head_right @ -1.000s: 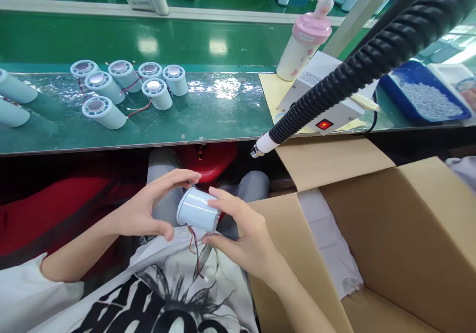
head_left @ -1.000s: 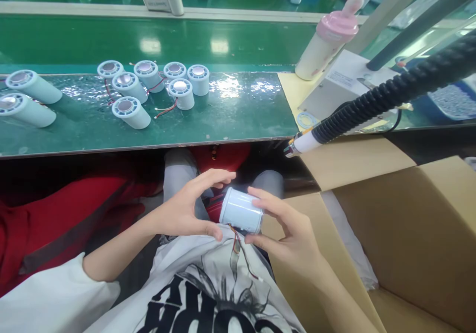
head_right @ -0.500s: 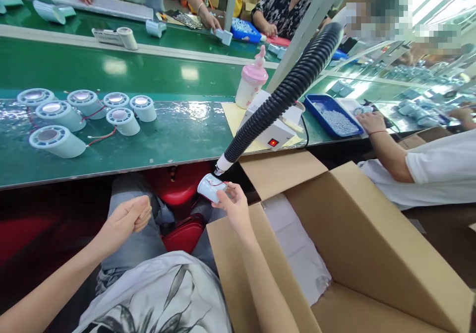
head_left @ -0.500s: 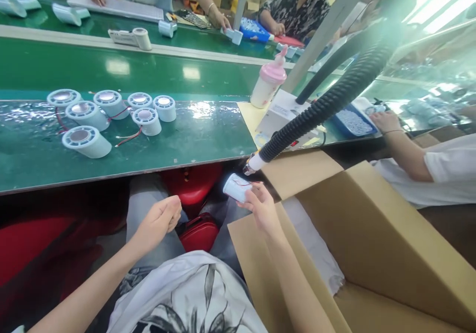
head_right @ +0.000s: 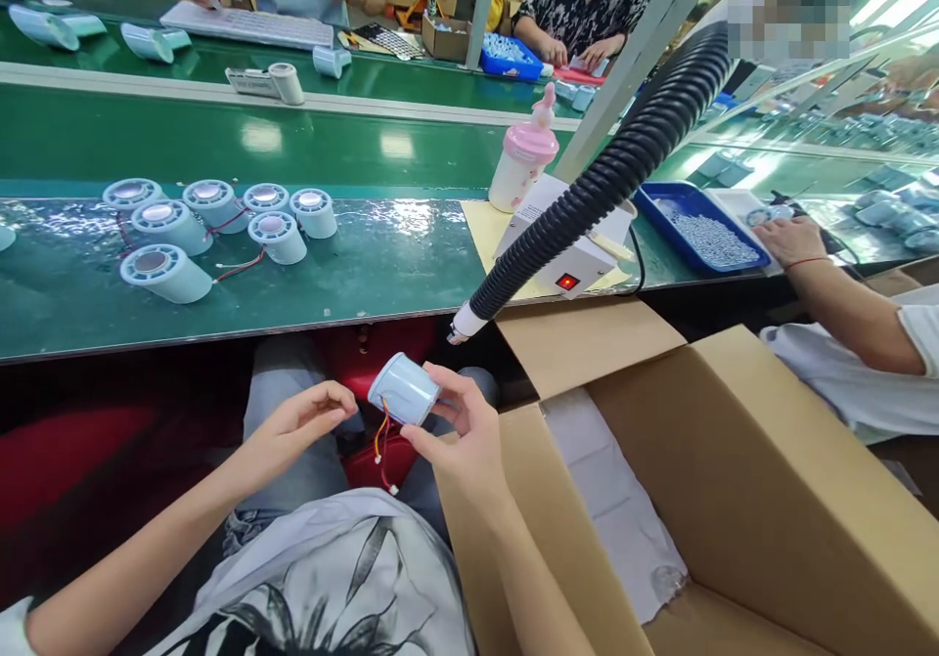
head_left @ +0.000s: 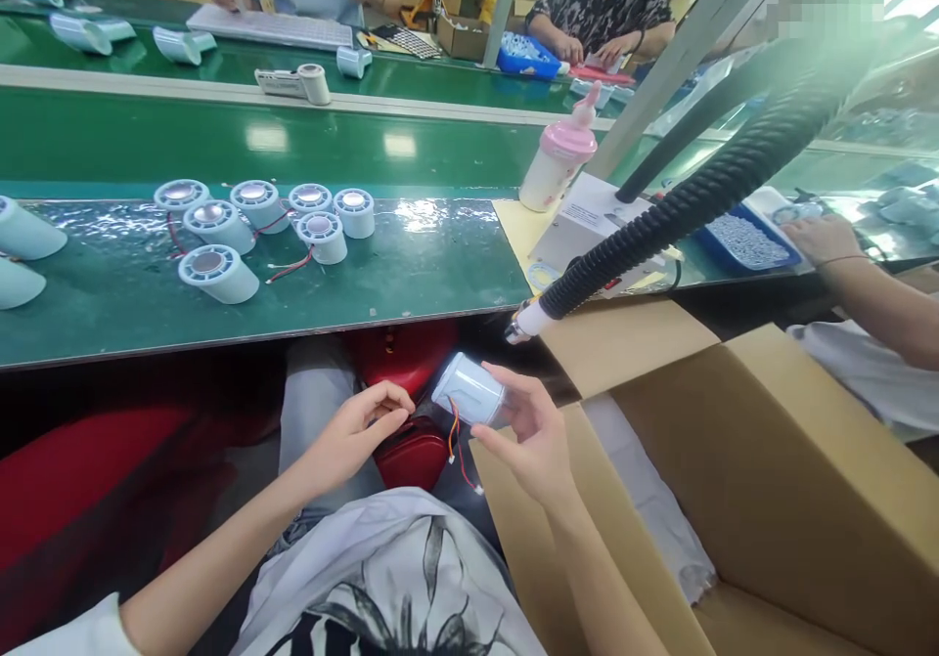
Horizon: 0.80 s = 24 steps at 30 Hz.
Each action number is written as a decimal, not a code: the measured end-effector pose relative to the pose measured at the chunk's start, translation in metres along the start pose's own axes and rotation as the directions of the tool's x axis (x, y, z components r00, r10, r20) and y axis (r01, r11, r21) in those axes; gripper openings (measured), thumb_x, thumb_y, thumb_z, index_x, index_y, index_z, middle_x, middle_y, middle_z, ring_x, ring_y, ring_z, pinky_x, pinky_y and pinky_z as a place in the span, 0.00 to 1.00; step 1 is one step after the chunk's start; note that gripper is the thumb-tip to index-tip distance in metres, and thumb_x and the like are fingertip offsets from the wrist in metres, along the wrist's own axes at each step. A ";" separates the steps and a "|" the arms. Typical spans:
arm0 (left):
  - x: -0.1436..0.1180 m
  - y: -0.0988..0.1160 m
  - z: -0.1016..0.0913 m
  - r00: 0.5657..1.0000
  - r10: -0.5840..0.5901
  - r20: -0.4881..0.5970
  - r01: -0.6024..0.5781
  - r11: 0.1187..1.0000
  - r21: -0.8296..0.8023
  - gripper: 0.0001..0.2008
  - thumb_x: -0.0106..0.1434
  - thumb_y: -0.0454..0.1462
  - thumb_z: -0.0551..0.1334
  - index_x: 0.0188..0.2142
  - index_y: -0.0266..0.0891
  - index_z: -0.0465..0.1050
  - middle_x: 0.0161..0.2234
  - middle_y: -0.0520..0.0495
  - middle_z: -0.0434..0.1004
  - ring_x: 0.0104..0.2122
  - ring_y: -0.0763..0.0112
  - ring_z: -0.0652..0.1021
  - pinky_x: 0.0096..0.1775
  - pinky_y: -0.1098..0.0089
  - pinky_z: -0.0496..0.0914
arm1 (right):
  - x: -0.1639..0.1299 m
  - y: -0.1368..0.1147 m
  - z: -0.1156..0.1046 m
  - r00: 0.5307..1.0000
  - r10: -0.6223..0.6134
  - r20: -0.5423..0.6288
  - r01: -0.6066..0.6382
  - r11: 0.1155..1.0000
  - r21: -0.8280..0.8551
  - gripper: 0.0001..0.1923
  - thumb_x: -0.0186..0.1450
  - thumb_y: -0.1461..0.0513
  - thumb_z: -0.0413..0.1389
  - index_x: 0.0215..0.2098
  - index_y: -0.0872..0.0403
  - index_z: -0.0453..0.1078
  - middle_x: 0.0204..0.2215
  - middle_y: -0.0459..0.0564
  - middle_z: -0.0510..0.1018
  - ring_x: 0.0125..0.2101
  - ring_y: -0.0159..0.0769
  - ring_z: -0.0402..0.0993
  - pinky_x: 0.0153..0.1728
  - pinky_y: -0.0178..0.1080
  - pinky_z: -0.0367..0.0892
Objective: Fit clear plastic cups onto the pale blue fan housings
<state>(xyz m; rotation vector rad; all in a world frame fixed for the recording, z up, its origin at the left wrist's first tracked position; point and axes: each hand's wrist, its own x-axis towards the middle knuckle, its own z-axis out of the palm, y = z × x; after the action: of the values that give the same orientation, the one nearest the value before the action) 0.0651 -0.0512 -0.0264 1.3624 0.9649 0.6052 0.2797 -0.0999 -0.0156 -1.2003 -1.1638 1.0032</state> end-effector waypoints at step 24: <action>0.000 0.040 -0.011 0.833 0.503 0.230 -0.552 0.776 0.306 0.34 0.48 0.41 0.72 0.54 0.44 0.65 0.52 0.42 0.72 0.52 0.55 0.72 0.60 0.51 0.54 | -0.016 -0.030 0.004 0.965 0.094 0.247 -0.100 0.995 0.012 0.31 0.55 0.53 0.64 0.54 0.48 0.64 0.49 0.53 0.73 0.47 0.43 0.73 0.46 0.41 0.72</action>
<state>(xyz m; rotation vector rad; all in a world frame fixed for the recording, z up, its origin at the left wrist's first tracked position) 0.0627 -0.0388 0.0135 2.0155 0.5833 0.7659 0.2721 -0.1187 0.0121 -1.1453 -1.2902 1.2651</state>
